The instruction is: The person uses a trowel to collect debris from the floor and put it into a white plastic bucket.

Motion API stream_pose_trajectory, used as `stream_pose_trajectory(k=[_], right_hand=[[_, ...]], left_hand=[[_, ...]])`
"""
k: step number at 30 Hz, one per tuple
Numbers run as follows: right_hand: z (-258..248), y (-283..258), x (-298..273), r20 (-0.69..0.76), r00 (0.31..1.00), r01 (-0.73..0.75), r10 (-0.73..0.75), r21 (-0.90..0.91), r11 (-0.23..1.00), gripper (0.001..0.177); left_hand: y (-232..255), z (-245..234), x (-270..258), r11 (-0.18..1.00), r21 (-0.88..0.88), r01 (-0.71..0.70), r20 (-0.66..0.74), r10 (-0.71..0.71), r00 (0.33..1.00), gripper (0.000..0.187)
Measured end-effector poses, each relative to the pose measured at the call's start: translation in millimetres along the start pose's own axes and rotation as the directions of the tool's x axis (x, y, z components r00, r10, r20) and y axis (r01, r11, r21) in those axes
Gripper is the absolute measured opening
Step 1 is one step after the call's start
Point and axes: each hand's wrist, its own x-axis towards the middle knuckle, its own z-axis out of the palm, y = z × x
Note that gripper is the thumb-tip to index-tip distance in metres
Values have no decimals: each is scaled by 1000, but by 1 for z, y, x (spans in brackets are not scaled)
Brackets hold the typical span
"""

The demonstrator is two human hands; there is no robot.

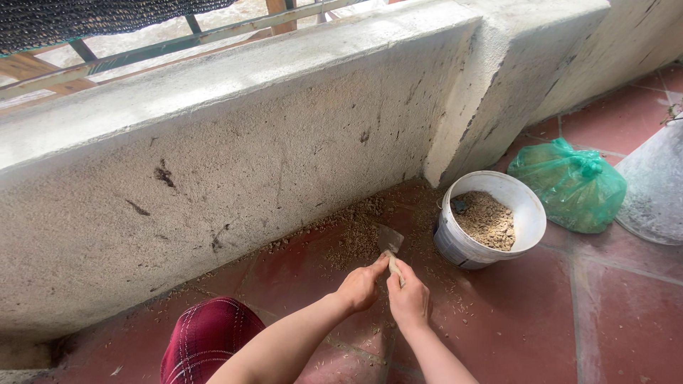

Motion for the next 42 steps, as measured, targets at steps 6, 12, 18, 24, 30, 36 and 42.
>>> stream_pose_trajectory(k=[6,12,18,24,30,36,42], right_hand=[[1,-2,2,-51,996,72,-74,-44,996,46],[0,0,4,-68,981,185,-184,21,982,41],[3,2,3,-113,968,229,-222,53,972,40],[-20,-24,10,-247,932,313,-264,185,932,34],[-86,-75,19,-401,882,403,-246,374,835,28],[-172,-80,42,-554,819,395,-149,357,846,25],[-216,-54,63,-486,847,127,217,580,804,29]], left_hand=[[4,2,-3,999,-22,-26,-58,24,998,81],[20,4,-9,999,-44,28,-122,-33,992,81],[24,7,-12,998,-47,43,-117,-48,992,84],[43,1,3,989,3,-149,-346,141,928,78],[95,-29,49,921,117,-372,-443,384,810,75],[168,-17,93,839,28,-543,-376,512,772,90],[197,23,127,833,-43,-552,-182,536,824,91]])
